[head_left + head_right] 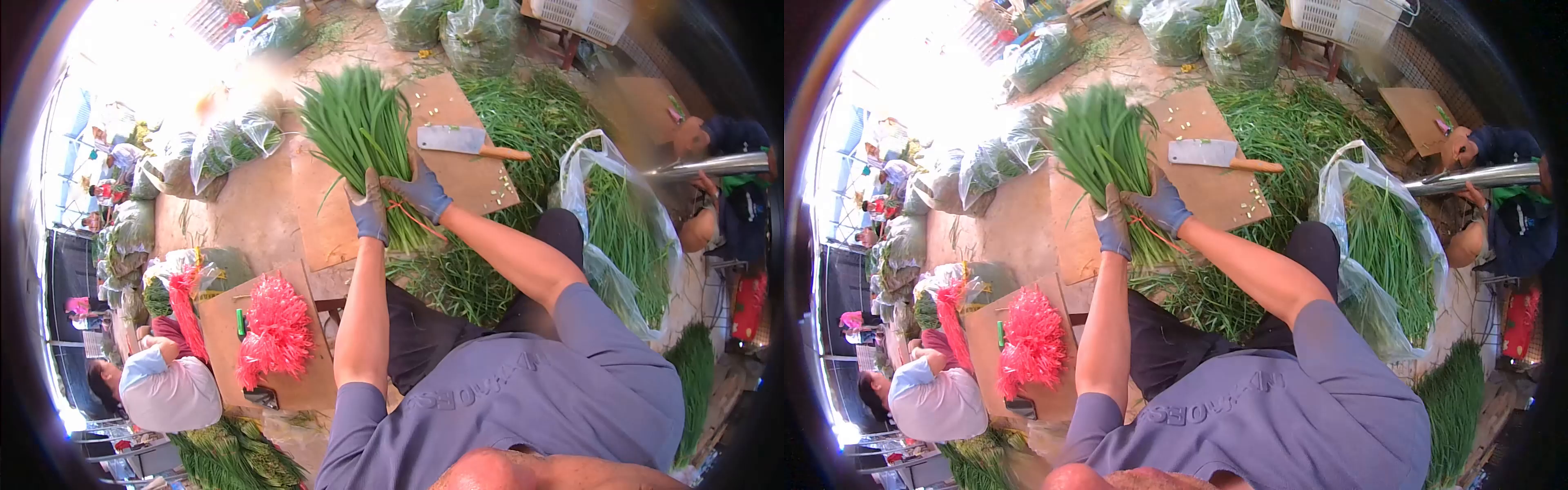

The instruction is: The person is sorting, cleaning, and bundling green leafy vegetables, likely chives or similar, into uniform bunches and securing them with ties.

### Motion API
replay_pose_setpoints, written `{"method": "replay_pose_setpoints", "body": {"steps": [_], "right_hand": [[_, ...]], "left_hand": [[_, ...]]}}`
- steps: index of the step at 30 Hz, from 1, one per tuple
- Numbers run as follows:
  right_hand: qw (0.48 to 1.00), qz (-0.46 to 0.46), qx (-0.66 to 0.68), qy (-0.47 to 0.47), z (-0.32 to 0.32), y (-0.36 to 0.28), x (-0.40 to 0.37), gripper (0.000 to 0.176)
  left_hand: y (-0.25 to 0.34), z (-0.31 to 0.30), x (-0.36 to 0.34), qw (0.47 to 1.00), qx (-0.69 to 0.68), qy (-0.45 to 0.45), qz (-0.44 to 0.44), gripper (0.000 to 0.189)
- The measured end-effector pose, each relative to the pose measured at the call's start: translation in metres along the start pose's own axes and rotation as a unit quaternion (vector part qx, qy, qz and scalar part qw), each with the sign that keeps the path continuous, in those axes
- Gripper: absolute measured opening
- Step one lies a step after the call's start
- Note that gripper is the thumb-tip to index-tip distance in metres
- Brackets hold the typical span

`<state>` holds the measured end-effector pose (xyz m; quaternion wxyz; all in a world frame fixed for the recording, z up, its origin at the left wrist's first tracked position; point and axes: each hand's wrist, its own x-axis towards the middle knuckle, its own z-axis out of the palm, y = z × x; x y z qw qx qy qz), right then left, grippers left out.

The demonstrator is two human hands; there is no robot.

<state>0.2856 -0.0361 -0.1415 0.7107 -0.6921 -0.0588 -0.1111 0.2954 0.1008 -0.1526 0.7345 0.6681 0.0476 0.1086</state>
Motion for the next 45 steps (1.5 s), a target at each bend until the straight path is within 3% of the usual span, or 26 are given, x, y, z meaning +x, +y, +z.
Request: {"method": "replay_pose_setpoints", "body": {"steps": [3, 4, 7, 8, 10, 11, 13, 15, 17, 18, 20, 23, 24, 25, 26, 29, 31, 33, 35, 36, 37, 39, 40, 41, 42, 45], "right_hand": [[0.992, -0.120, 0.030, -0.021, -0.006, -0.050, 0.005, 0.091], [0.987, -0.152, -0.048, -0.022, -0.011, -0.059, 0.008, 0.097], [0.978, -0.198, -0.059, -0.008, -0.022, -0.082, -0.004, 0.096], [0.981, -0.187, -0.041, -0.014, -0.026, -0.087, -0.008, 0.088], [0.964, -0.111, -0.134, -0.199, -0.038, -0.079, -0.005, 0.080], [0.938, -0.071, -0.178, -0.290, -0.043, -0.069, -0.001, 0.076], [0.951, -0.023, 0.007, -0.310, -0.043, -0.018, 0.010, 0.067], [0.953, -0.064, 0.017, -0.295, -0.034, -0.019, 0.011, 0.062], [0.940, -0.192, -0.151, -0.240, -0.015, -0.066, 0.009, 0.061], [0.885, -0.363, -0.255, -0.144, -0.011, -0.078, 0.013, 0.064], [0.949, -0.238, -0.116, -0.170, -0.022, -0.128, 0.004, 0.067], [0.962, -0.162, -0.102, -0.196, -0.024, -0.120, 0.004, 0.072], [0.952, -0.172, -0.145, -0.209, -0.028, -0.108, 0.005, 0.073], [0.939, -0.185, -0.189, -0.220, -0.031, -0.098, 0.008, 0.074], [0.961, -0.147, -0.054, -0.227, -0.035, -0.090, 0.017, 0.072], [0.958, 0.002, -0.092, -0.273, -0.027, -0.099, 0.021, 0.073], [0.972, -0.051, -0.028, -0.229, -0.017, -0.112, 0.019, 0.068], [0.973, -0.061, 0.122, -0.184, -0.018, -0.135, 0.002, 0.067], [0.982, -0.083, 0.006, -0.172, -0.017, -0.120, 0.016, 0.063], [0.981, -0.090, -0.055, -0.166, -0.017, -0.101, 0.020, 0.061], [0.987, -0.074, 0.042, -0.133, -0.012, -0.083, 0.025, 0.057], [0.967, -0.064, 0.238, -0.065, -0.001, -0.042, 0.036, 0.051], [0.987, -0.060, 0.149, -0.021, -0.005, -0.073, 0.025, 0.051], [0.997, -0.059, 0.055, 0.015, -0.005, -0.096, 0.017, 0.051], [0.991, -0.062, 0.104, 0.056, -0.006, -0.102, 0.020, 0.055], [0.869, 0.073, 0.480, 0.098, -0.008, -0.104, 0.030, 0.057]], "left_hand": [[0.049, 0.002, -0.013, 0.987, 0.028, 0.000, 0.157, 0.066], [0.067, 0.004, -0.019, 0.973, 0.069, 0.006, 0.222, 0.066], [0.082, -0.010, -0.028, 0.974, 0.079, -0.042, 0.207, 0.065], [0.075, -0.023, -0.026, 0.967, 0.106, -0.100, 0.208, 0.055], [0.051, -0.051, -0.019, 0.955, 0.170, -0.197, 0.143, 0.050], [0.036, -0.056, -0.013, 0.945, 0.172, -0.216, 0.175, 0.047], [0.008, -0.066, -0.001, 0.921, 0.172, -0.253, 0.240, 0.042], [0.004, -0.055, 0.009, 0.935, 0.122, -0.247, 0.222, 0.042], [0.025, -0.034, 0.003, 0.955, 0.038, -0.225, 0.187, 0.042], [0.080, -0.013, -0.019, 0.964, -0.036, -0.213, 0.157, 0.042], [0.155, 0.014, -0.050, 0.962, -0.133, -0.197, 0.138, 0.045], [0.095, -0.007, -0.012, 0.976, -0.043, -0.184, 0.107, 0.047], [0.069, -0.018, 0.002, 0.970, 0.081, -0.184, 0.139, 0.046], [0.061, -0.021, 0.007, 0.969, 0.068, -0.184, 0.154, 0.046], [0.062, -0.015, 0.023, 0.965, 0.048, -0.183, 0.181, 0.046], [0.081, -0.025, 0.019, 0.964, 0.068, -0.215, 0.141, 0.045], [0.085, -0.011, 0.025, 0.968, 0.045, -0.193, 0.156, 0.045], [0.118, 0.010, -0.010, 0.971, -0.137, -0.180, 0.073, 0.041], [0.117, 0.019, -0.025, 0.965, -0.157, -0.147, 0.147, 0.039], [0.040, 0.009, 0.014, 0.967, -0.171, -0.146, 0.121, 0.040], [-0.033, -0.001, 0.051, 0.968, -0.184, -0.143, 0.095, 0.041], [0.060, 0.022, 0.038, 0.961, 0.026, -0.178, 0.209, 0.049], [0.113, 0.036, 0.028, 0.943, 0.134, -0.197, 0.231, 0.053], [0.150, 0.046, 0.034, 0.926, 0.254, -0.223, 0.168, 0.059], [0.191, 0.068, 0.034, 0.905, 0.326, -0.230, 0.147, 0.064], [0.223, 0.100, 0.043, 0.845, 0.392, -0.325, 0.164, 0.063]]}}
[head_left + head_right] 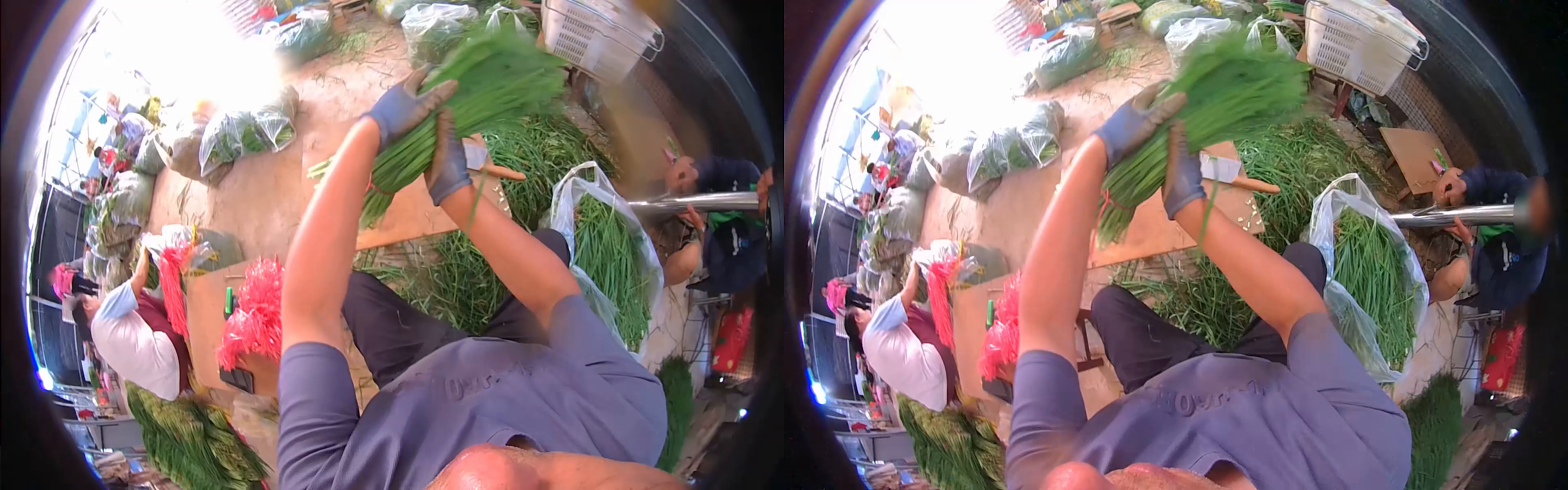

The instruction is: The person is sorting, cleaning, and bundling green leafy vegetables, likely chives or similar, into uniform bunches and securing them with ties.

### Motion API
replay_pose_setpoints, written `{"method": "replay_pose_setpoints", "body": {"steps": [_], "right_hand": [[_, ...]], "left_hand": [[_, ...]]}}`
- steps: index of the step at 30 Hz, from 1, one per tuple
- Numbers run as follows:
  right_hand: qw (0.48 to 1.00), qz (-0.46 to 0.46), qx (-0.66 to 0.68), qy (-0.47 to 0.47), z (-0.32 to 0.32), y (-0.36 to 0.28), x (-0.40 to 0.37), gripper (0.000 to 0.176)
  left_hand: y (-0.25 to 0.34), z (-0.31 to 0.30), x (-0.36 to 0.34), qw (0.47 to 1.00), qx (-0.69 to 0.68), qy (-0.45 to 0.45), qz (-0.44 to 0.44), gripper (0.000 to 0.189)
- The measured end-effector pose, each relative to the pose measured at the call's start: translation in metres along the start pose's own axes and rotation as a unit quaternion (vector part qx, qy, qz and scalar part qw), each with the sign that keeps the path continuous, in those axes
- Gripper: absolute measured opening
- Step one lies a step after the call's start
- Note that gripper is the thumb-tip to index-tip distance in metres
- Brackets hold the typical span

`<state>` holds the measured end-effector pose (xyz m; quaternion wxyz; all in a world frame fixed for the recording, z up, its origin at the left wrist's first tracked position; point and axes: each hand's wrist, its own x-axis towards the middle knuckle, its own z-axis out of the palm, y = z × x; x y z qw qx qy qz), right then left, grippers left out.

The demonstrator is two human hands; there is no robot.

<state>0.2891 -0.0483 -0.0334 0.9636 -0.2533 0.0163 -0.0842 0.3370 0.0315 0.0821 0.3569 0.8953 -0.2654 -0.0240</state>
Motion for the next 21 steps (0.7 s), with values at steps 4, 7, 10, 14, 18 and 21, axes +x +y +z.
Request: {"method": "replay_pose_setpoints", "body": {"steps": [4, 7, 10, 14, 18, 21], "right_hand": [[0.971, 0.146, -0.147, 0.119, -0.057, -0.010, -0.024, 0.076], [0.884, 0.337, -0.263, 0.190, -0.148, -0.004, -0.072, 0.074], [0.797, 0.370, -0.471, -0.076, -0.178, -0.019, -0.119, 0.052], [0.616, -0.132, -0.735, -0.250, -0.109, -0.014, -0.109, 0.036], [0.426, -0.276, -0.791, -0.341, -0.085, 0.039, -0.069, 0.033], [0.315, -0.257, -0.824, -0.395, -0.084, 0.066, -0.045, 0.023]], "left_hand": [[-0.035, -0.023, 0.003, 0.988, -0.071, 0.015, 0.139, 0.060], [-0.087, -0.007, -0.046, 0.994, -0.026, 0.107, 0.027, 0.052], [-0.146, 0.034, -0.117, 0.985, -0.026, 0.142, -0.095, 0.049], [-0.197, 0.077, -0.182, 0.968, -0.036, 0.202, -0.145, 0.035], [-0.192, 0.090, -0.212, 0.953, -0.033, 0.256, -0.158, 0.028], [-0.205, 0.097, -0.220, 0.958, -0.016, 0.240, -0.155, 0.030]]}}
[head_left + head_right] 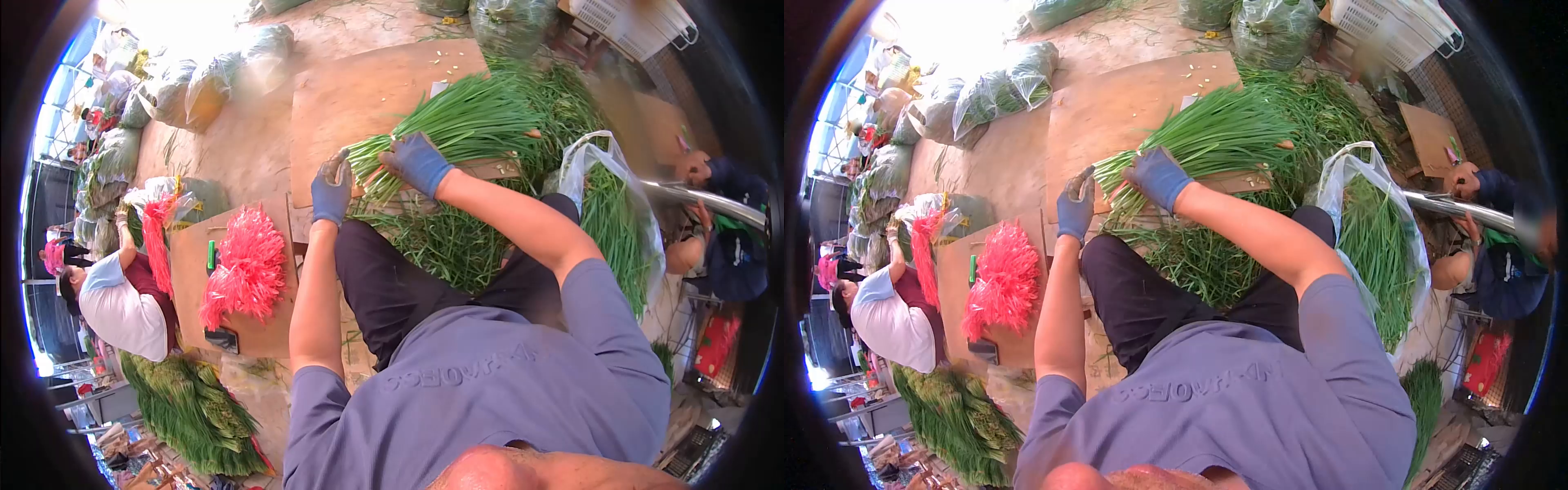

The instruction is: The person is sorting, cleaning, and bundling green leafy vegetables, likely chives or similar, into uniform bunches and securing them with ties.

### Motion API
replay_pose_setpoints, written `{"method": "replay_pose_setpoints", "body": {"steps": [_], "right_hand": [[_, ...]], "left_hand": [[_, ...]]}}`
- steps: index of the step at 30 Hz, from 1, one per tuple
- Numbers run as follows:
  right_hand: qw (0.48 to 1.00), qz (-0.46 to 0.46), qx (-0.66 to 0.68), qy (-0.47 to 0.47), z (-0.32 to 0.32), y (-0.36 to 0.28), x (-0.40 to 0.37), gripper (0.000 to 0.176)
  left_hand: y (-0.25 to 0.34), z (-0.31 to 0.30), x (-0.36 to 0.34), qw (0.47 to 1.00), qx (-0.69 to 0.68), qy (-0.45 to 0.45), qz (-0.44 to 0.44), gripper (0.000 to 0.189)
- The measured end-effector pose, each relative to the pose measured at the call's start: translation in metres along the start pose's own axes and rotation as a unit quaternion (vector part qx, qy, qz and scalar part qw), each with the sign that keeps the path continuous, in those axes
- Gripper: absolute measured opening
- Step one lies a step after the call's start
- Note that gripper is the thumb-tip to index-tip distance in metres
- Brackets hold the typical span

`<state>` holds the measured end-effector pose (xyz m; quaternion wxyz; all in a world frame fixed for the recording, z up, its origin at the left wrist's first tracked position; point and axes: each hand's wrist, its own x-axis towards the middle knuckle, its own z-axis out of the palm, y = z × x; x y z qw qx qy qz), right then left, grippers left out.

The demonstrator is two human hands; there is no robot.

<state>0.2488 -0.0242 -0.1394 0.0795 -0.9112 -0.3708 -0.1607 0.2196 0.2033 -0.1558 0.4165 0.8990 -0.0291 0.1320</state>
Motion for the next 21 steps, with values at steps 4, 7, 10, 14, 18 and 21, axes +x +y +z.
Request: {"method": "replay_pose_setpoints", "body": {"steps": [4, 7, 10, 14, 18, 21], "right_hand": [[0.994, 0.072, 0.073, 0.032, 0.007, 0.020, 0.007, 0.016], [0.922, 0.184, 0.310, 0.140, 0.013, 0.030, -0.003, 0.020], [0.805, 0.273, 0.505, 0.149, 0.044, 0.026, -0.001, 0.022], [0.629, 0.380, 0.665, 0.134, 0.070, 0.022, 0.012, 0.023], [0.775, 0.319, 0.519, 0.167, 0.051, 0.004, 0.032, 0.018], [0.861, 0.234, 0.397, 0.215, 0.004, -0.020, 0.036, 0.017]], "left_hand": [[-0.002, 0.005, -0.005, 0.983, 0.159, -0.041, 0.078, 0.048], [0.032, 0.019, -0.010, 0.941, 0.295, -0.086, 0.139, 0.069], [0.054, 0.053, -0.011, 0.907, 0.381, -0.147, 0.101, 0.101], [0.050, 0.094, 0.009, 0.883, 0.426, -0.192, 0.047, 0.117], [0.029, 0.102, 0.033, 0.887, 0.409, -0.214, 0.024, 0.080], [0.053, 0.072, 0.045, 0.910, 0.339, -0.236, -0.036, 0.048]]}}
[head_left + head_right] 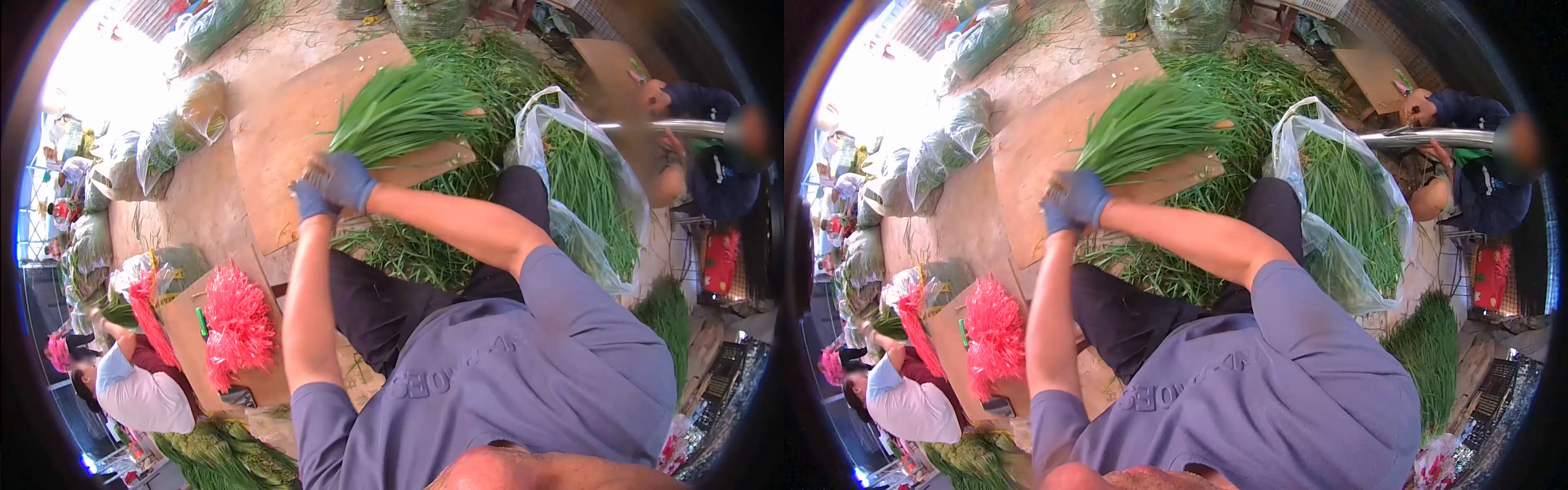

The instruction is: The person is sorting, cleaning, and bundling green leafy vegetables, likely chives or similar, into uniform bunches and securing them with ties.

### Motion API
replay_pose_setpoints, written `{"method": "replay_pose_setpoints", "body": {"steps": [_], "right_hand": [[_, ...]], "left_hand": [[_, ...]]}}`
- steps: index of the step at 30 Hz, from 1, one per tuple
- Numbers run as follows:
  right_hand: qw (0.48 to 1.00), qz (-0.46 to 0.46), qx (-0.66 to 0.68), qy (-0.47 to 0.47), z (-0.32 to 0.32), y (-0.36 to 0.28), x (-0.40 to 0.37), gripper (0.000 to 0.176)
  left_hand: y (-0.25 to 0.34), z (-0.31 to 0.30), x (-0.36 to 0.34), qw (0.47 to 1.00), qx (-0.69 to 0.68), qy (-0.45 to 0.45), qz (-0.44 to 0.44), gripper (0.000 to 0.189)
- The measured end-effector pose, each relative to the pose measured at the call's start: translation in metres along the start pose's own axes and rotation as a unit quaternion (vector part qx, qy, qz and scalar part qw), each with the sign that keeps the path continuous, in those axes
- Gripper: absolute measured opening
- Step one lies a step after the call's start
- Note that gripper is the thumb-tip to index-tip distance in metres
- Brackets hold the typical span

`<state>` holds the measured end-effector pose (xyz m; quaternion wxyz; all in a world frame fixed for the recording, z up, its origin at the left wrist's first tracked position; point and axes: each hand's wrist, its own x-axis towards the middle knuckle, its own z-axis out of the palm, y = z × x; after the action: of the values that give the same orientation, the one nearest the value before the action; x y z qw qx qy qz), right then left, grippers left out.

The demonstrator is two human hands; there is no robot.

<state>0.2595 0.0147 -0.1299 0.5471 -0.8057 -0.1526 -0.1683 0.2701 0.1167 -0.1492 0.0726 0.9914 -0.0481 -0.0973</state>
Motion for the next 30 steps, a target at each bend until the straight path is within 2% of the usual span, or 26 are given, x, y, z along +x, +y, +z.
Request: {"method": "replay_pose_setpoints", "body": {"steps": [2, 3, 5, 6, 7, 9, 12, 13, 14, 16, 17, 20, 21, 22, 24, 25, 27, 30], "right_hand": [[0.998, -0.026, 0.050, -0.023, -0.017, -0.029, -0.007, 0.017], [0.993, 0.006, 0.107, -0.042, -0.024, -0.035, -0.007, 0.017], [0.990, 0.021, 0.120, -0.077, -0.017, -0.026, 0.000, 0.017], [0.987, 0.036, 0.130, -0.089, -0.008, -0.019, -0.004, 0.017], [0.988, 0.033, 0.141, -0.051, 0.001, -0.007, -0.002, 0.016], [0.986, 0.025, 0.163, 0.025, 0.015, 0.020, 0.008, 0.016], [0.897, 0.179, 0.403, 0.022, 0.010, 0.027, 0.021, 0.016], [0.929, 0.183, 0.319, 0.039, 0.007, 0.023, 0.023, 0.017], [0.919, 0.187, 0.347, 0.028, 0.009, 0.021, 0.024, 0.017], [0.894, 0.195, 0.403, 0.005, 0.023, 0.025, 0.022, 0.018], [0.908, 0.212, 0.359, -0.044, 0.029, 0.027, 0.019, 0.021], [0.972, 0.093, 0.211, -0.037, 0.045, 0.018, -0.003, 0.023], [0.980, 0.062, 0.187, -0.026, 0.042, 0.019, -0.011, 0.025], [0.964, 0.119, 0.231, -0.054, 0.031, 0.017, -0.017, 0.025], [0.917, 0.228, 0.312, -0.101, 0.004, 0.018, -0.025, 0.026], [0.916, 0.188, 0.343, -0.086, -0.003, 0.017, -0.036, 0.026], [0.909, 0.100, 0.400, -0.063, -0.013, 0.013, -0.056, 0.026], [0.964, 0.035, 0.231, -0.127, -0.027, 0.014, -0.071, 0.026]], "left_hand": [[-0.055, -0.006, 0.022, 0.984, -0.163, -0.063, 0.038, 0.038], [-0.082, 0.003, 0.033, 0.977, -0.168, -0.103, 0.086, 0.037], [-0.116, 0.027, 0.072, 0.954, -0.173, -0.159, 0.186, 0.035], [-0.117, 0.034, 0.070, 0.945, -0.206, -0.146, 0.207, 0.036], [-0.112, 0.041, 0.063, 0.934, -0.239, -0.129, 0.229, 0.038], [-0.092, 0.035, 0.066, 0.979, -0.016, -0.172, 0.112, 0.060], [0.001, -0.037, -0.010, 0.998, 0.056, -0.002, 0.022, 0.079], [-0.006, -0.004, -0.007, 0.990, 0.069, 0.100, 0.066, 0.088], [-0.018, 0.024, -0.003, 0.993, 0.054, 0.091, 0.059, 0.087], [-0.006, 0.027, -0.011, 0.996, 0.024, 0.075, 0.045, 0.085], [-0.004, 0.025, -0.011, 0.999, -0.030, -0.006, 0.020, 0.075], [-0.058, 0.112, 0.022, 0.989, -0.125, 0.074, -0.030, 0.062], [-0.061, 0.114, 0.022, 0.990, -0.124, 0.065, -0.029, 0.058], [-0.054, 0.099, 0.016, 0.990, -0.124, 0.055, -0.029, 0.055], [-0.039, 0.047, 0.008, 0.998, -0.059, -0.032, 0.012, 0.049], [-0.034, 0.030, 0.007, 0.996, -0.038, -0.069, 0.043, 0.050], [-0.037, 0.017, 0.021, 0.992, -0.044, -0.115, 0.032, 0.051], [-0.032, 0.001, 0.024, 0.991, -0.055, -0.115, 0.032, 0.059]]}}
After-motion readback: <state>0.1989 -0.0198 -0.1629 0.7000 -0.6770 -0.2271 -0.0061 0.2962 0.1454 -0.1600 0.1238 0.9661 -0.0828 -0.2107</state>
